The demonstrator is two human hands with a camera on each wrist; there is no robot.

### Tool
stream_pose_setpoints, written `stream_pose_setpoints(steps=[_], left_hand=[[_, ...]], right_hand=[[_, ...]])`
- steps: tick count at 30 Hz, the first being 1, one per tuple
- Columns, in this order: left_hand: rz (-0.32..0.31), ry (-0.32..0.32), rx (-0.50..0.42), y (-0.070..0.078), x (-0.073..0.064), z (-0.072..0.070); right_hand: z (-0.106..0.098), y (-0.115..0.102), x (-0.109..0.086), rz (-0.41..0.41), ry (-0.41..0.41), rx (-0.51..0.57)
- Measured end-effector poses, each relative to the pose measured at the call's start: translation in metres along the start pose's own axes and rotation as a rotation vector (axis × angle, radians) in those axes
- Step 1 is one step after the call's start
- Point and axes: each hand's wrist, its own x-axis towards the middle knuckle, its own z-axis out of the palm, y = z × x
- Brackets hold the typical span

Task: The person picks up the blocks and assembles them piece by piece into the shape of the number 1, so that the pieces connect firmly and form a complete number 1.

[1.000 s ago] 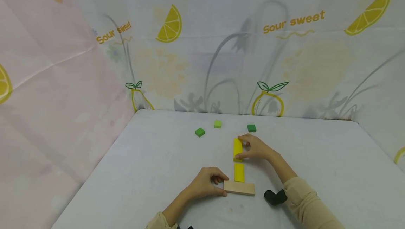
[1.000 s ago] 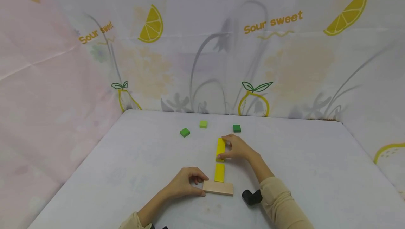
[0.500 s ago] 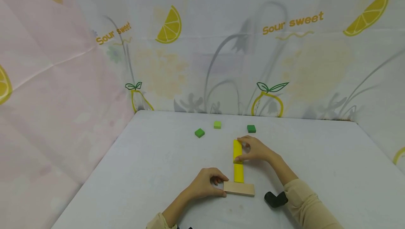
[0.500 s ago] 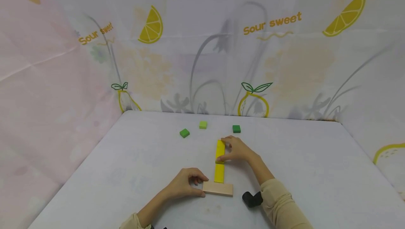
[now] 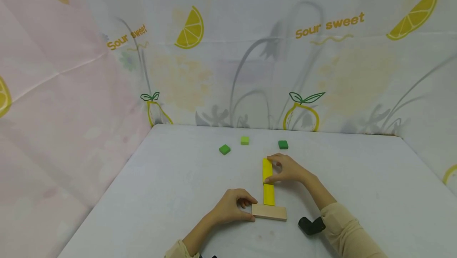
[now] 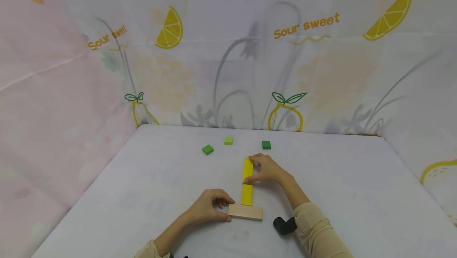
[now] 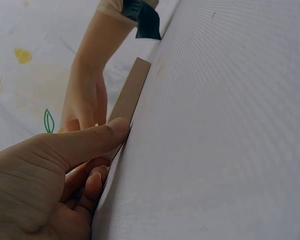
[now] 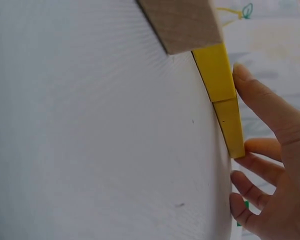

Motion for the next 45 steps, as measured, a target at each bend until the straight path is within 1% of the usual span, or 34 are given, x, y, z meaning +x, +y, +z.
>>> stream_pose_setpoints(steps=[8, 13, 23, 29, 37, 45], left_hand=[[-0.003, -0.001, -0.004, 0.002, 0.000, -0.001], [-0.008, 0.000, 0.001, 0.001, 0.000, -0.001], [-0.003, -0.003, -0.009, 0.000, 0.000, -0.001], [-0.014, -0.004, -0.007, 0.000, 0.000, 0.000], [0.001, -0.004, -0.003, -0.001, 0.000, 0.000], [0.004, 0.000, -0.003, -0.001, 0.000, 0.000]], right_hand=[[0.002, 0.002, -0.001, -0.012, 0.002, -0.043], [0.003, 0.003, -0.001, -0.011, 0.005, -0.045], [0.004, 0.000, -0.003, -0.016, 0.003, -0.078], [0.004, -0.006, 0.000, -0.009, -0.003, -0.116], [0.006, -0.010, 0.003, 0.012, -0.016, -0.100], [0.006, -0.010, 0.002, 0.003, -0.007, -0.086]])
